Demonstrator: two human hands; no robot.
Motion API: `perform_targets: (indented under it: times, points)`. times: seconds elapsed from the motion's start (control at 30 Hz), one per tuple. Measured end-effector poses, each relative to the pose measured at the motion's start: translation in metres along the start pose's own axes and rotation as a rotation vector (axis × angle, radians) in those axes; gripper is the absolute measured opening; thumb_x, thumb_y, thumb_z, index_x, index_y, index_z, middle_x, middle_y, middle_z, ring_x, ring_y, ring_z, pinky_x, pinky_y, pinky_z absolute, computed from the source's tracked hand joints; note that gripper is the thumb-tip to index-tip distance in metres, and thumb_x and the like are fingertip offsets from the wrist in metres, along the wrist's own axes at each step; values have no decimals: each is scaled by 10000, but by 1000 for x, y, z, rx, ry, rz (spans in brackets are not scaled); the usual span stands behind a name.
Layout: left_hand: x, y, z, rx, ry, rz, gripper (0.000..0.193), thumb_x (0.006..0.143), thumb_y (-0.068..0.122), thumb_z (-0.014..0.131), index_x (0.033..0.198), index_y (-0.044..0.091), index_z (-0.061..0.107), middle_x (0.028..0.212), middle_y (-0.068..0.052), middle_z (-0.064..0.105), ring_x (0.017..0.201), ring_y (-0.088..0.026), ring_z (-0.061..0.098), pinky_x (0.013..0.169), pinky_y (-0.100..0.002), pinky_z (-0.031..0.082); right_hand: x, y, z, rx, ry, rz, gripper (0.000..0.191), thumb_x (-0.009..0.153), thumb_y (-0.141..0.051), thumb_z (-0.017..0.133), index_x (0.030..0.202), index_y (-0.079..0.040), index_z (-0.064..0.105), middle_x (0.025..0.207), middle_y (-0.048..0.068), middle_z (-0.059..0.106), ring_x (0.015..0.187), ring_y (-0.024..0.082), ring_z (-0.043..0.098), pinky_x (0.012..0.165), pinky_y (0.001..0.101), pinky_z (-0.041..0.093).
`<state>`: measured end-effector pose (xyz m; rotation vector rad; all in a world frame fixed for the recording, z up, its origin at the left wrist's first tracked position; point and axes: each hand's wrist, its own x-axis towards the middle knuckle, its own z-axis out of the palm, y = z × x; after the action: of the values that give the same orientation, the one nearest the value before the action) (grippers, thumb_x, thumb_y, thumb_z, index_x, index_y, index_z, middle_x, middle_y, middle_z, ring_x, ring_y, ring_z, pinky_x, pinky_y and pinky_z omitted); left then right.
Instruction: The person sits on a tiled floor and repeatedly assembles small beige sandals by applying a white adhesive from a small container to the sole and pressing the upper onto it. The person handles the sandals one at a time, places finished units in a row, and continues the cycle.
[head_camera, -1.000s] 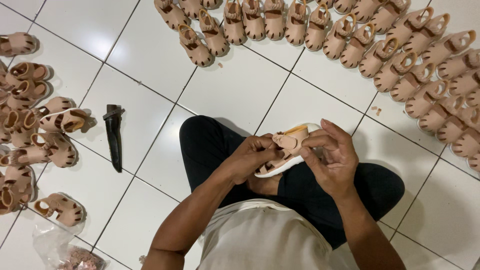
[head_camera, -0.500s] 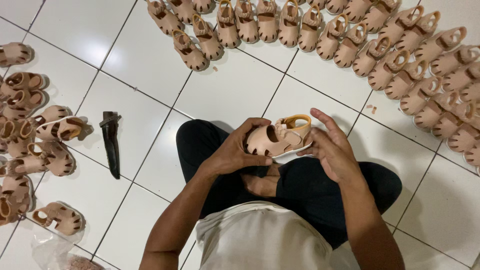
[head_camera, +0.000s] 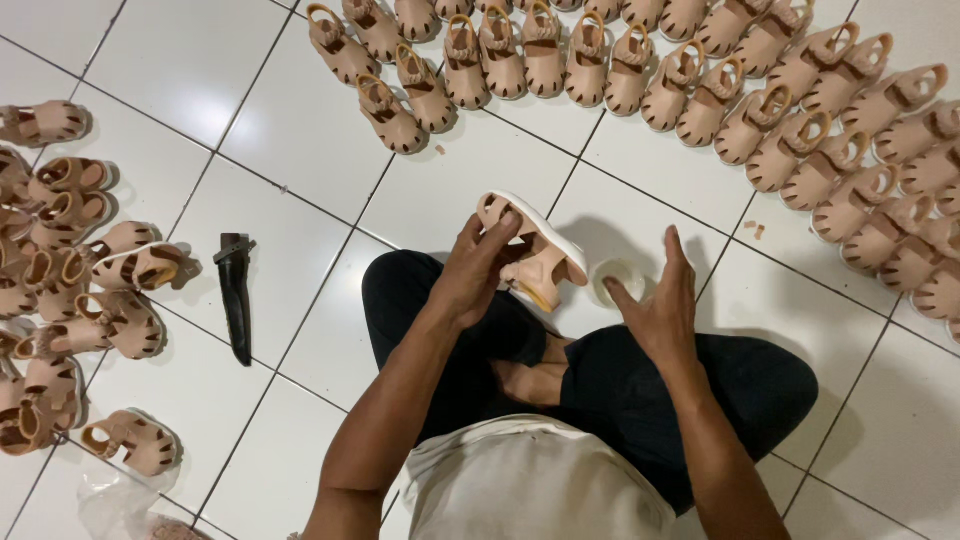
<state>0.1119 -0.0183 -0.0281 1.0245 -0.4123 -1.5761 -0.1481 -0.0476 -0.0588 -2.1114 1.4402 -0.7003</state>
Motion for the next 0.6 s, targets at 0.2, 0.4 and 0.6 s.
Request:
perform_targets:
  times: [0.2,0.4,0.6]
  points:
    - [-13,26,-3,-202,-81,-21,600,960,476,596,1367,56,461,1324,-228,606,1181,-368,661,958,-495,607,8,24,33,-107,-386,402,1256,726,-305,857,1633,-101,13,1616,274,281,1445,438,385,1124,529,404]
    - [-11,33,-6,113,-14,18,654,983,549,542,1424,78,435,1346,-241,600,1195,-341,644,983,-481,573,39,10,39,-297,-225,34,782,871,-576,705,1500,-156,505,1678,257,216,1532,476,189,1199,620,261]
    - [-12,37,-21,395,233,14,743,954,653,411,1455,111,494,1391,-141,581,1180,-296,609,991,-438,533,57,4,48,-417,-207,-145,712,921,-732,534,1310,-170,733,1708,243,133,1550,488,39,1187,709,74]
